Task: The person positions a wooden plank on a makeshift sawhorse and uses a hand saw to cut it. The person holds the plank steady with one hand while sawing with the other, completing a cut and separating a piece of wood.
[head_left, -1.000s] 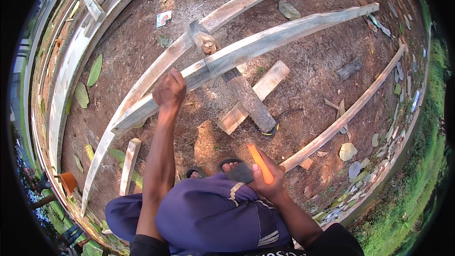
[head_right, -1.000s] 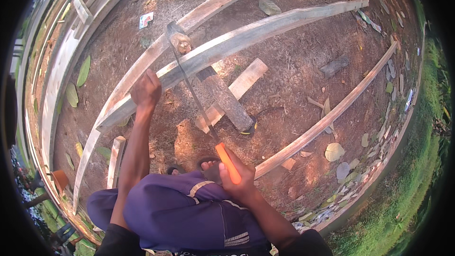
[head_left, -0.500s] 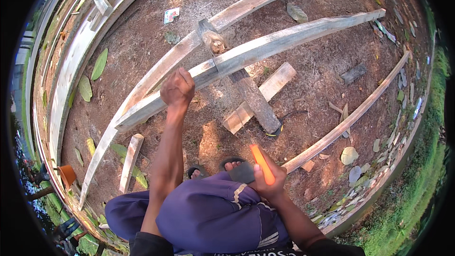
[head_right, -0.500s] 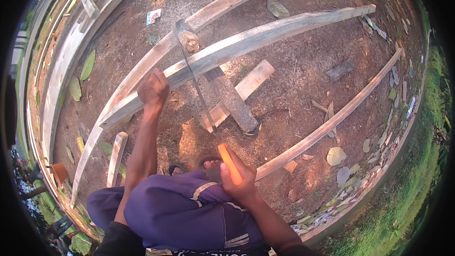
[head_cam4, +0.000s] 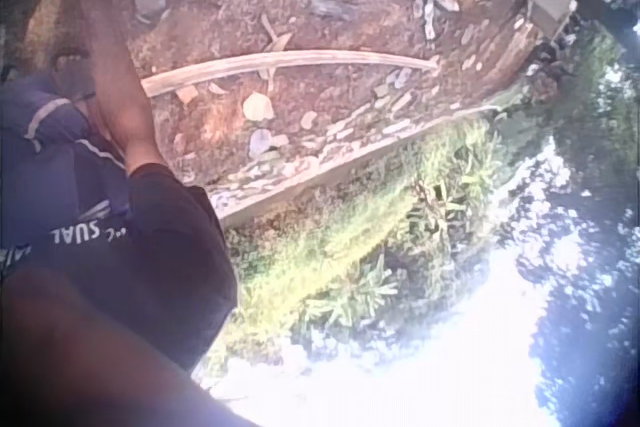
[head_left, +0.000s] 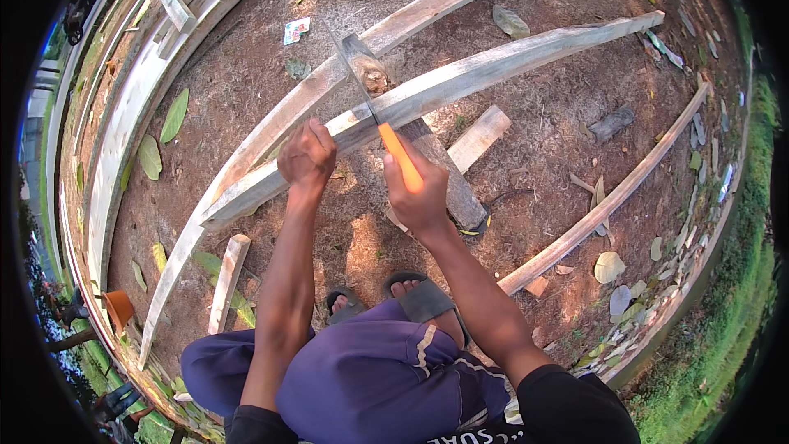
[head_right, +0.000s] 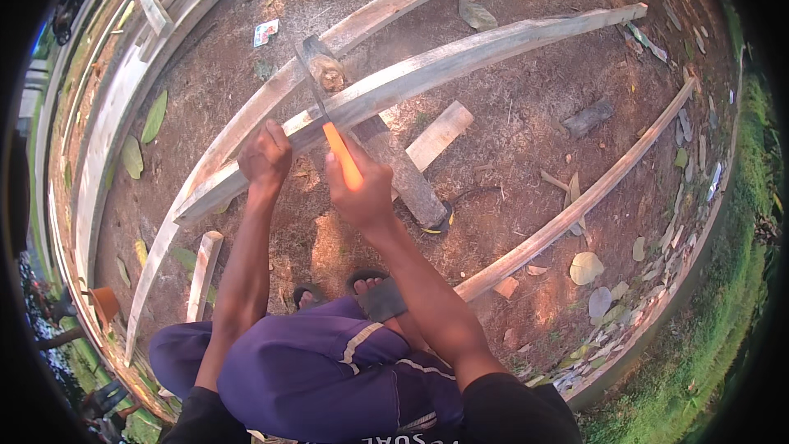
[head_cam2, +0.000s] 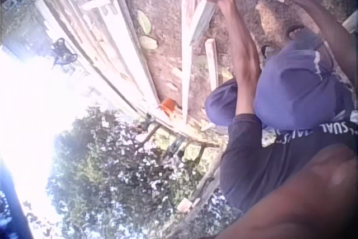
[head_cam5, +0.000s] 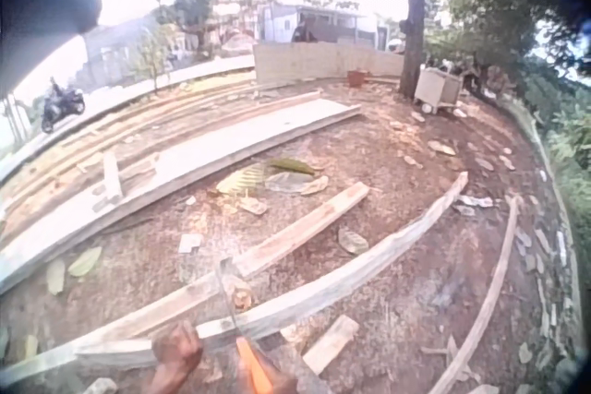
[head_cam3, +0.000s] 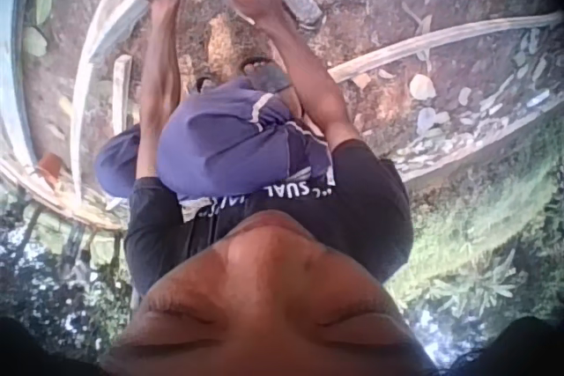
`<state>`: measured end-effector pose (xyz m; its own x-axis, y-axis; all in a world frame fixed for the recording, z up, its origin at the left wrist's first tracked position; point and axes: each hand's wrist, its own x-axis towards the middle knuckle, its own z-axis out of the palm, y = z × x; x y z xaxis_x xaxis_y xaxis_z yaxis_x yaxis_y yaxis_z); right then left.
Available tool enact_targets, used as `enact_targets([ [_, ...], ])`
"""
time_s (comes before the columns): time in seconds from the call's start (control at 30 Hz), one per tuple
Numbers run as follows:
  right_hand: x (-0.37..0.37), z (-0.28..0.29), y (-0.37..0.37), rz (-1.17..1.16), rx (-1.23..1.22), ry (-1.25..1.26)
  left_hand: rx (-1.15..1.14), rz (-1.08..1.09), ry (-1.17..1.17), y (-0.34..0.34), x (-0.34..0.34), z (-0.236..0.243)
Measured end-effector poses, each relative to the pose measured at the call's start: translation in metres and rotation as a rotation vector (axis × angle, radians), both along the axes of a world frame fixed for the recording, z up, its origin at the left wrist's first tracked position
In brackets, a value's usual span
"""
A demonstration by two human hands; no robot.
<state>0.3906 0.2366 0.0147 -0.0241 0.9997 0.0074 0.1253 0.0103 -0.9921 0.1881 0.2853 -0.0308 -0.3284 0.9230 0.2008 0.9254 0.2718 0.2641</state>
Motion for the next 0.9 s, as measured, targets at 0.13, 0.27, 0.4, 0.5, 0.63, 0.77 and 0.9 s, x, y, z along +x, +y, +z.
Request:
enact_targets([
  [0.13, 0.005, 0.003, -0.026, 0.049, -0.001, -0.05, -0.152, 0.033, 0.006, -0.01, -0.012, 0.004],
  [0.27, 0.081, 0.035, -0.146, 0.107, 0.025, -0.114, -0.068, 0.057, 0.076, -0.002, -0.028, -0.004],
  [0.4, 0.009, 0.002, -0.012, 0.048, 0.069, -0.103, -0.141, 0.01, 0.064, 0.012, -0.011, -0.004],
  [0.5, 0.004, -0.002, -0.006, 0.052, 0.055, -0.09, -0.067, -0.046, 0.082, 0.013, -0.018, -0.001],
  [0.63, 0.066, 0.017, -0.144, 0.091, 0.028, -0.086, -0.063, 0.026, 0.142, 0.007, -0.044, -0.009],
  [0.77, 0.049, -0.005, -0.084, 0.037, 0.065, -0.088, -0.276, -0.001, 0.027, 0.018, -0.021, 0.011],
  [0.9, 0.0, -0.003, -0.007, 0.072, -0.02, -0.083, -0.262, -0.125, 0.055, 0.018, -0.03, 0.0],
])
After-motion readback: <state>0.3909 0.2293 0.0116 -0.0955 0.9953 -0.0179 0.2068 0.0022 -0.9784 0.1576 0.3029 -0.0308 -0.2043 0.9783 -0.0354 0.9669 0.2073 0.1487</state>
